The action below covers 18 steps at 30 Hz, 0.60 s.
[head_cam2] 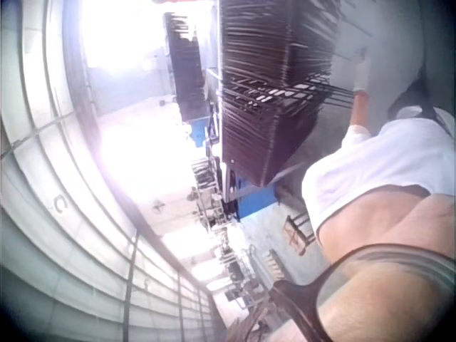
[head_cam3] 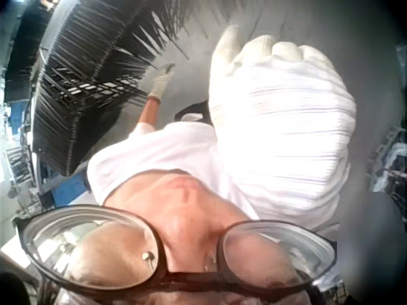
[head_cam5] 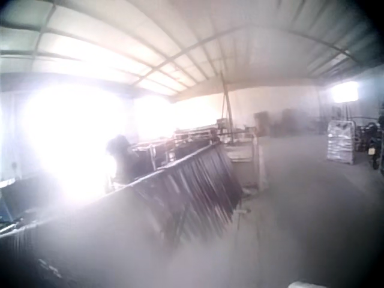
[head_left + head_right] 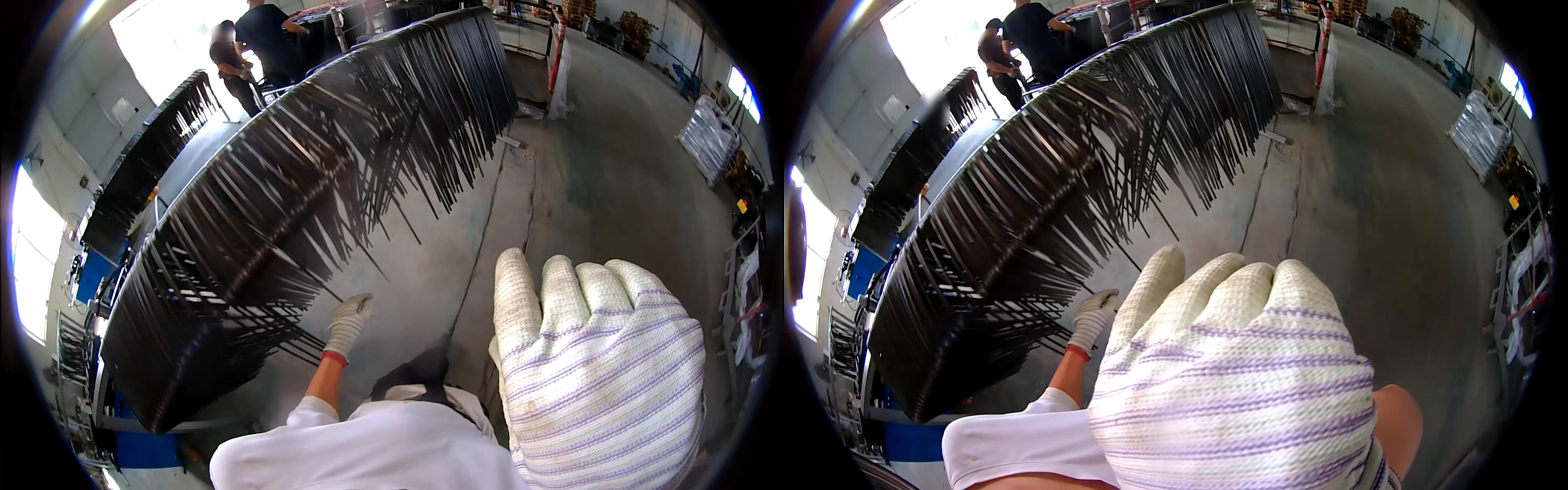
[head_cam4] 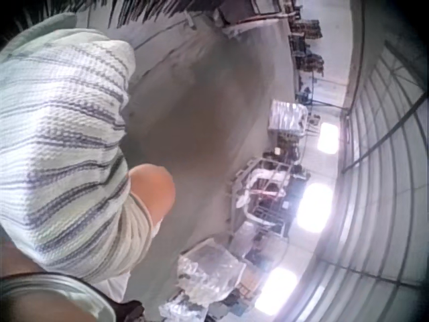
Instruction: The person picks up long metal rods from a rack and bends them by hand into a curved shape. They then place the bent rods onto a red metal rack, stacking them with other similar pieces. The person repeats this process of picking, bending, and stacking multiple rods throughout the clip.
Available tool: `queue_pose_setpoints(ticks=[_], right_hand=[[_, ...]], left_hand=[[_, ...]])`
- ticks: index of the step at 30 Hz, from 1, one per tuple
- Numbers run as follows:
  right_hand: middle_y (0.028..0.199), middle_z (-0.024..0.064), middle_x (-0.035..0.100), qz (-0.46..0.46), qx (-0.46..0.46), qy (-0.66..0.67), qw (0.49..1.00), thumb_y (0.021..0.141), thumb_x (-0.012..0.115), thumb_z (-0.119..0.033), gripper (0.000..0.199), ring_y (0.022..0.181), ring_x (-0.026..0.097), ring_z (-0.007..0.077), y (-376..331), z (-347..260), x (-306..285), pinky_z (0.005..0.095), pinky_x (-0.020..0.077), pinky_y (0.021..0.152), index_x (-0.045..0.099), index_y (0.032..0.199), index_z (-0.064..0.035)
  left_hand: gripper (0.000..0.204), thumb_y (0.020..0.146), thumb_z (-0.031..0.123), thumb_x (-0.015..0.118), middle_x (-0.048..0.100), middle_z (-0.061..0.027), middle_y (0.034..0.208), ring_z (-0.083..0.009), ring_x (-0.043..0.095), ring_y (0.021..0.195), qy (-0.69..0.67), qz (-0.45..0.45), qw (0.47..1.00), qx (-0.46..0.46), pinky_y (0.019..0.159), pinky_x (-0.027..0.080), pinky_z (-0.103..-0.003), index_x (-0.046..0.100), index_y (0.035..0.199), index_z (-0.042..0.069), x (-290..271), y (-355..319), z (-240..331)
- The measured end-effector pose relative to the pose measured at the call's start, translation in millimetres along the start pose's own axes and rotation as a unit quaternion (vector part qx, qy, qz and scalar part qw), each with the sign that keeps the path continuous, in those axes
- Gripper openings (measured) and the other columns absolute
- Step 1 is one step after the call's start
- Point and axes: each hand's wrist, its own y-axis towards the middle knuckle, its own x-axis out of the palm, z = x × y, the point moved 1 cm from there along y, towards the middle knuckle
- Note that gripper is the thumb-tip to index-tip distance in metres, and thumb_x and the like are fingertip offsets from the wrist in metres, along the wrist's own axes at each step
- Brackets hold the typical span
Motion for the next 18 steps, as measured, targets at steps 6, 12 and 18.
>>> queue_pose_setpoints(ticks=[6,12,18], right_hand=[[0.086,0.0099,0.059,-0.033,0.067,-0.008,0.997,0.074,0.055,-0.022,0.038,0.083,0.056,0.0207,52,65,26,0.0323,0.0431,0.078,0.053,0.106,-0.0018],[0.084,0.0093,0.059,-0.083,0.203,-0.008,0.976,0.073,0.056,-0.021,0.038,0.079,0.057,0.0203,65,154,63,0.0325,0.0443,0.075,0.053,0.105,-0.0022],[0.084,0.0132,0.061,-0.025,0.221,0.169,0.96,0.076,0.056,-0.026,0.036,0.076,0.058,0.0266,16,289,234,0.0349,0.0452,0.072,0.057,0.101,-0.0004]], left_hand=[[0.031,0.081,0.032,0.05,0.061,-0.01,0.097,-0.0252,0.06,0.086,-0.017,-0.056,0.994,0.096,0.077,0.045,-0.032,0.06,0.102,0.012,31,115,106],[0.03,0.08,0.031,0.054,0.062,-0.0132,0.09,-0.0251,0.061,0.081,0.026,-0.144,0.968,0.204,0.072,0.046,-0.032,0.06,0.1,0.01,82,187,218],[0.034,0.08,0.034,0.052,0.062,-0.0141,0.09,-0.0291,0.06,0.083,-0.022,-0.22,0.954,0.2,0.073,0.046,-0.035,0.059,0.101,0.009,131,248,278]])
